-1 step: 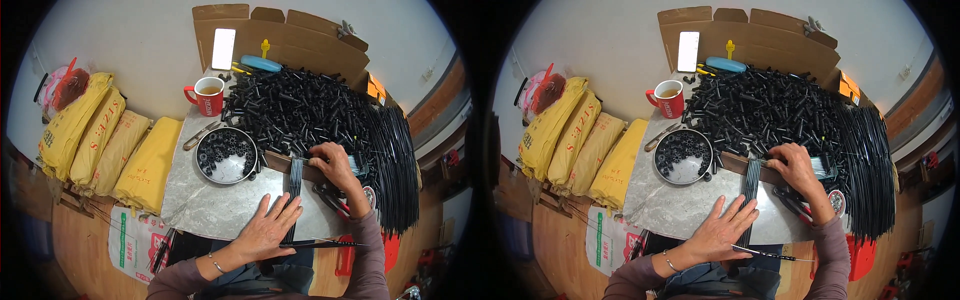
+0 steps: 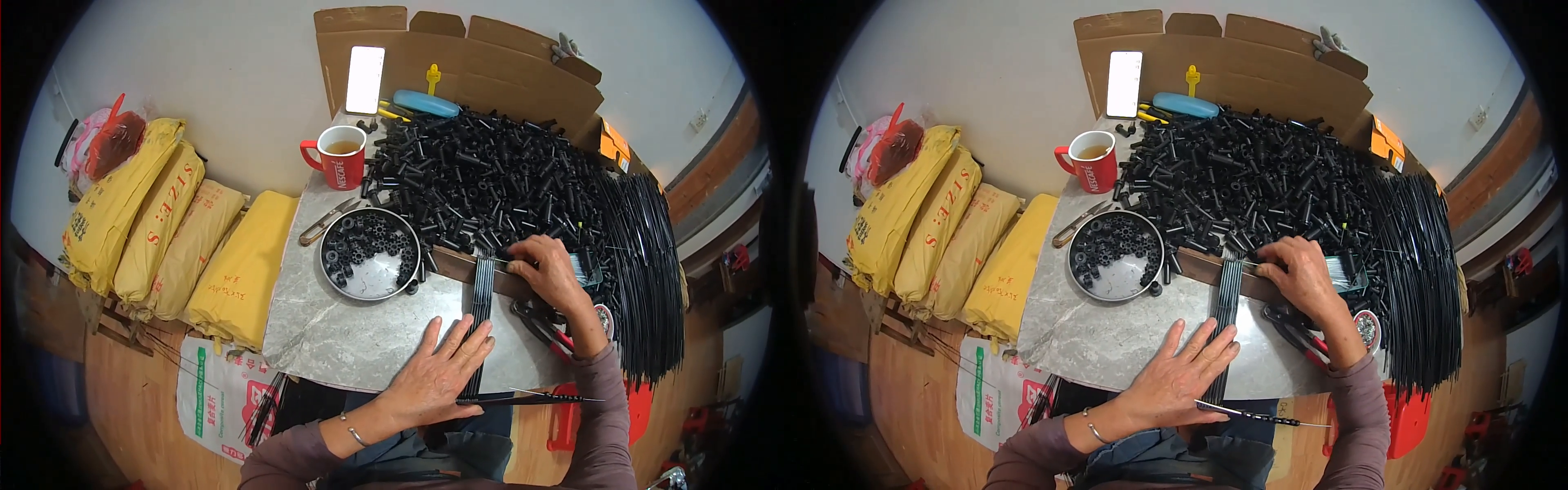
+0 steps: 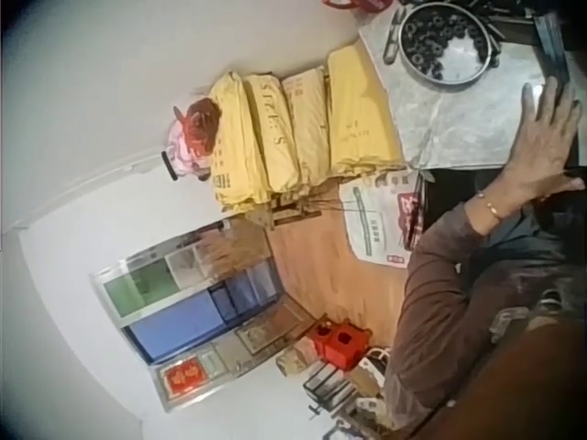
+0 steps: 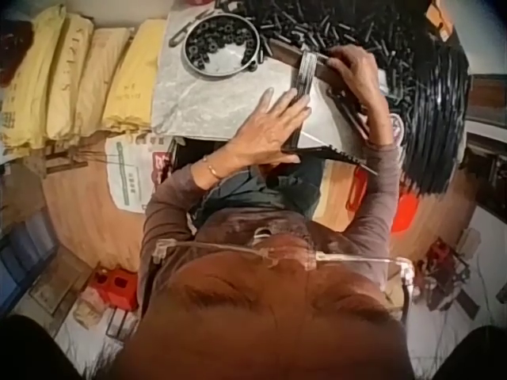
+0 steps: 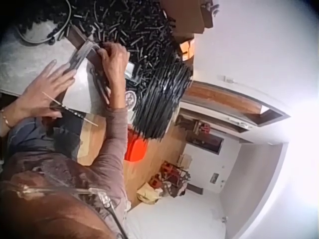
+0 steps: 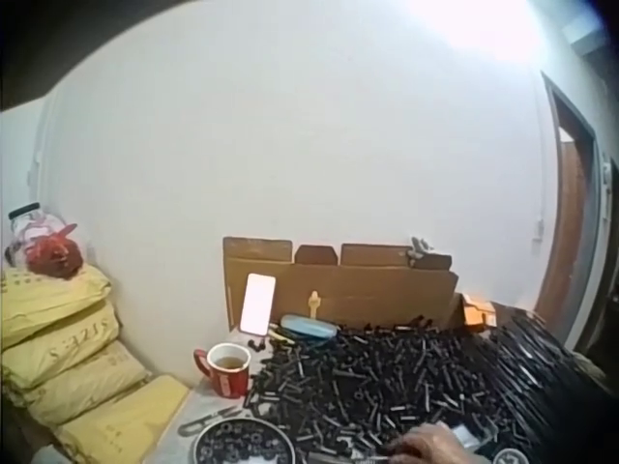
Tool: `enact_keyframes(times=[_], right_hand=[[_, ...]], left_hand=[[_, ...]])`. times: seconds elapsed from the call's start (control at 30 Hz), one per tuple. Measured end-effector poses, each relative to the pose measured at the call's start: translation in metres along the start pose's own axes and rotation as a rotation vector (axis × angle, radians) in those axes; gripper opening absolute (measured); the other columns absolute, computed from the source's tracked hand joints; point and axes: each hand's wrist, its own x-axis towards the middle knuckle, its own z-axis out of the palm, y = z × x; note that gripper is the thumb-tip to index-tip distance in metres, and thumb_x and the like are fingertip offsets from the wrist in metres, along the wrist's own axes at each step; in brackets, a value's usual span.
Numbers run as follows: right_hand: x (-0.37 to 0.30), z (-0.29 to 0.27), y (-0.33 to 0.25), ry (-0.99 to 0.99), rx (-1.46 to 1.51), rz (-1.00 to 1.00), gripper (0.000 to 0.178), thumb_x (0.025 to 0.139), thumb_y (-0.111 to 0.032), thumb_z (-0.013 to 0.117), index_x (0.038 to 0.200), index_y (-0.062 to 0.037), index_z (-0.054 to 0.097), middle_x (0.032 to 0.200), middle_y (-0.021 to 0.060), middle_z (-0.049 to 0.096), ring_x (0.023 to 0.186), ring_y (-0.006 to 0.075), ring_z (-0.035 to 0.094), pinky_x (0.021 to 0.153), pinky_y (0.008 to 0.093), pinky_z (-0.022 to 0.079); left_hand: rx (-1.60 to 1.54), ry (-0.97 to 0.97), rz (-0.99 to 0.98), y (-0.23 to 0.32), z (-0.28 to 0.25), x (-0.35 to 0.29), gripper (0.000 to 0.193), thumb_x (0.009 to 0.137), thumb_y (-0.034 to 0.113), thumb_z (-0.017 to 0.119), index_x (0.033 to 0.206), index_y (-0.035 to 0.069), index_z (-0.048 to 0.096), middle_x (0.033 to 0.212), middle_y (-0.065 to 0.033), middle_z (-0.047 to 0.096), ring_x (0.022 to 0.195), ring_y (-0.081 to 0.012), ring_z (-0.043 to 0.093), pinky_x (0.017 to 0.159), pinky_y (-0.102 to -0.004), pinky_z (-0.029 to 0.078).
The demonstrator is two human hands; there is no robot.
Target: Assembling and trimming black cable components at a manual workstation.
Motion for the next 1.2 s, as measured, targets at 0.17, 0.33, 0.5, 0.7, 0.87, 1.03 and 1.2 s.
enact_keyframes(times=[0.17,0.33,0.5,0.7,0.87,1.03,1.2], right_hand=[[0.000,-0.002,-0.003,-0.106,-0.061,-0.039,0.008,0.075,-0.008,0.067,0.083,-0.0060,0.068,0.077,0.0054,0.061,0.077,0.0234,0.058,0.073,0.0356,0.040],[0.003,-0.002,-0.008,-0.150,-0.075,0.001,0.005,0.077,-0.008,0.066,0.082,-0.0071,0.067,0.076,0.0045,0.060,0.077,0.0226,0.058,0.073,0.0344,0.039],[0.007,0.000,-0.001,-0.103,-0.009,-0.077,0.004,0.079,-0.008,0.064,0.081,-0.0064,0.067,0.075,0.0031,0.060,0.078,0.0216,0.057,0.073,0.0338,0.037],[0.012,0.000,0.000,-0.172,-0.029,-0.082,0.006,0.081,-0.007,0.063,0.083,-0.0058,0.068,0.079,0.0050,0.063,0.078,0.0210,0.059,0.076,0.0336,0.039],[0.010,0.009,-0.003,-0.170,0.095,0.018,0.009,0.079,-0.008,0.066,0.085,-0.0029,0.068,0.079,0.0077,0.064,0.076,0.0238,0.060,0.075,0.0345,0.041],[0.008,-0.010,-0.022,-0.115,0.124,0.127,0.012,0.075,-0.008,0.068,0.086,-0.0018,0.068,0.077,0.0096,0.064,0.077,0.0255,0.062,0.074,0.0348,0.044],[-0.008,-0.004,-0.001,-0.084,-0.052,-0.001,0.007,0.076,-0.009,0.066,0.081,-0.0041,0.067,0.077,0.0082,0.063,0.075,0.0256,0.060,0.071,0.0365,0.043]], left_hand=[[0.006,0.016,-0.007,0.000,-0.003,-0.001,0.090,0.076,0.063,0.060,0.138,0.001,0.039,0.150,-0.0184,0.027,0.139,-0.0361,0.025,0.107,-0.0589,0.021],[-0.006,0.006,-0.004,0.001,-0.003,0.000,0.094,0.070,0.058,0.068,0.139,0.001,0.038,0.150,-0.0209,0.025,0.139,-0.0376,0.025,0.107,-0.0589,0.022],[0.063,-0.028,-0.009,0.001,-0.005,0.000,0.098,0.070,0.063,0.066,0.139,-0.001,0.037,0.151,-0.0195,0.025,0.140,-0.0357,0.023,0.109,-0.0570,0.021],[0.056,-0.031,-0.006,0.001,-0.005,0.000,0.098,0.071,0.063,0.066,0.139,-0.001,0.037,0.150,-0.0187,0.026,0.139,-0.0349,0.024,0.109,-0.0556,0.022],[0.044,-0.031,0.004,0.000,-0.006,0.000,0.094,0.074,0.061,0.065,0.138,-0.001,0.037,0.150,-0.0189,0.027,0.139,-0.0350,0.024,0.109,-0.0543,0.022],[-0.002,0.013,-0.005,0.000,-0.002,-0.002,0.095,0.072,0.060,0.067,0.139,-0.001,0.037,0.150,-0.0197,0.027,0.139,-0.0359,0.024,0.109,-0.0533,0.023],[0.010,0.001,0.002,0.002,-0.006,-0.001,0.097,0.070,0.062,0.065,0.139,-0.001,0.037,0.150,-0.0209,0.027,0.139,-0.0371,0.025,0.109,-0.0534,0.024]])
